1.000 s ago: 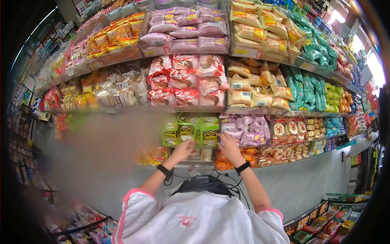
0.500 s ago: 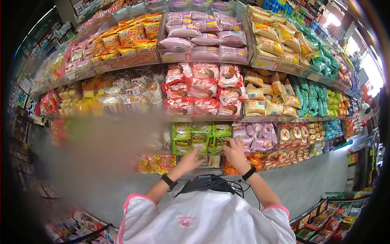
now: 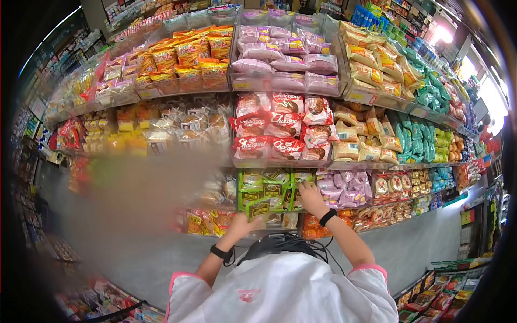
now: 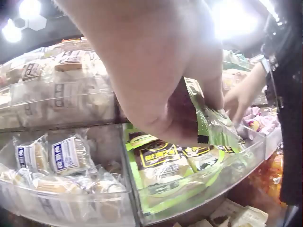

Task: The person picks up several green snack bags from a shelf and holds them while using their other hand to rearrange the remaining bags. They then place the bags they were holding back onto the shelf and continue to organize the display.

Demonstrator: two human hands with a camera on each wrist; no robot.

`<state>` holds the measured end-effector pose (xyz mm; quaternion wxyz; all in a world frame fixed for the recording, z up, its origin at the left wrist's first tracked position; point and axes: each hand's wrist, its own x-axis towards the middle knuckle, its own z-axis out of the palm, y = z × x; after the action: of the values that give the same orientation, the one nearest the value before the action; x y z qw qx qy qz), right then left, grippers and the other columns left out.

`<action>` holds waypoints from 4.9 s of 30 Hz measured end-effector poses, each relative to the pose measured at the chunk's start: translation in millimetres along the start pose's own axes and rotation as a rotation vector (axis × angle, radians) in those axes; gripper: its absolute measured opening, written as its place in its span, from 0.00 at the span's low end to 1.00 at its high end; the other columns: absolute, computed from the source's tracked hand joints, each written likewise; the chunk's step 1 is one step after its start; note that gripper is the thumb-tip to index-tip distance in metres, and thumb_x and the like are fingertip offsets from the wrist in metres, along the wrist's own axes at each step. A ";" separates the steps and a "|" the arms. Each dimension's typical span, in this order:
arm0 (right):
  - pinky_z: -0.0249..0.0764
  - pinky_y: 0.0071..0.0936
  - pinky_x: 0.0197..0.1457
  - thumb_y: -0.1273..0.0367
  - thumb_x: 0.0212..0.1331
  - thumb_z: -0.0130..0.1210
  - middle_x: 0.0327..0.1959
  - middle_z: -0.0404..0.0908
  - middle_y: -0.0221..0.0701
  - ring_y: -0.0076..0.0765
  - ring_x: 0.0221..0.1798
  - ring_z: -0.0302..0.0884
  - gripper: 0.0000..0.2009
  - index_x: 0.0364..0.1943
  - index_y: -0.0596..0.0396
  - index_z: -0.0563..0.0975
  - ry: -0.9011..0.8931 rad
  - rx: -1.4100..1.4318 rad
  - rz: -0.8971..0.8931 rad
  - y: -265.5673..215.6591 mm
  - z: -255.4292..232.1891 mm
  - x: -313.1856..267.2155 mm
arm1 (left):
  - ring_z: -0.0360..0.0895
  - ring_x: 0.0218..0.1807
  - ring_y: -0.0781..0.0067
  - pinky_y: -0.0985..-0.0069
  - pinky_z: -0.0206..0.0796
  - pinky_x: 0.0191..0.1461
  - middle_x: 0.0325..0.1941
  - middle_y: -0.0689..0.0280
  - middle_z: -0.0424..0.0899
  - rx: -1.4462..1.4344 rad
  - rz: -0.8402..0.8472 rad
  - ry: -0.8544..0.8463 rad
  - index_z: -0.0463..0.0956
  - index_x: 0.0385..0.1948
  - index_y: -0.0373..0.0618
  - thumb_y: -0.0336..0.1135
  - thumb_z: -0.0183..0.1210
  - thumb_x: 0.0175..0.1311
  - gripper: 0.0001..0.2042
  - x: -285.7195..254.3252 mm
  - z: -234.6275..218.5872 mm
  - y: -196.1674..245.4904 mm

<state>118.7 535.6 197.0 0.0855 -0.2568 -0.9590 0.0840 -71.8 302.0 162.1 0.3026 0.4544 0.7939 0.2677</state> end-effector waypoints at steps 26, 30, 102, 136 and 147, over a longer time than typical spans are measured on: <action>0.73 0.35 0.40 0.65 0.52 0.63 0.33 0.79 0.47 0.51 0.36 0.79 0.17 0.42 0.61 0.76 -0.279 0.770 -0.281 -69.4 -121.8 -34.1 | 0.73 0.51 0.74 0.76 0.66 0.55 0.51 0.65 0.77 -1.213 -0.172 -0.299 0.69 0.55 0.40 0.47 0.51 0.69 0.22 -68.6 -12.8 103.5; 0.73 0.38 0.39 0.66 0.52 0.62 0.29 0.79 0.47 0.53 0.35 0.78 0.14 0.38 0.61 0.77 -0.133 0.800 -0.363 -73.6 -135.9 -48.1 | 0.77 0.49 0.73 0.74 0.69 0.52 0.48 0.64 0.81 -0.500 0.082 -0.183 0.72 0.51 0.41 0.41 0.69 0.51 0.27 -91.4 -17.3 155.1; 0.76 0.34 0.51 0.66 0.65 0.51 0.48 0.79 0.29 0.32 0.48 0.78 0.14 0.52 0.53 0.71 0.742 2.007 0.793 4.6 -91.7 -193.5 | 0.71 0.54 0.66 0.75 0.70 0.47 0.57 0.51 0.69 -0.342 -0.218 -0.375 0.47 0.66 0.41 0.33 0.54 0.64 0.31 67.6 25.0 56.7; 0.79 0.31 0.48 0.66 0.63 0.54 0.45 0.79 0.33 0.32 0.44 0.80 0.15 0.51 0.57 0.72 -0.091 2.166 0.615 32.7 -57.4 -92.2 | 0.73 0.47 0.76 0.78 0.67 0.50 0.49 0.64 0.76 -0.564 0.041 -0.579 0.64 0.54 0.38 0.22 0.58 0.55 0.23 52.9 23.9 179.5; 0.77 0.39 0.51 0.71 0.60 0.55 0.46 0.78 0.33 0.35 0.46 0.79 0.18 0.54 0.56 0.68 0.469 2.193 0.719 73.6 -71.7 -152.2 | 0.75 0.43 0.71 0.68 0.66 0.52 0.44 0.60 0.77 -0.452 -0.326 -0.172 0.68 0.51 0.33 0.36 0.64 0.53 0.25 148.0 34.2 157.9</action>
<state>298.7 529.7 233.2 0.4064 -0.3107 -0.2073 0.8339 -18.5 508.0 214.4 0.5014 0.2630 0.7480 0.3463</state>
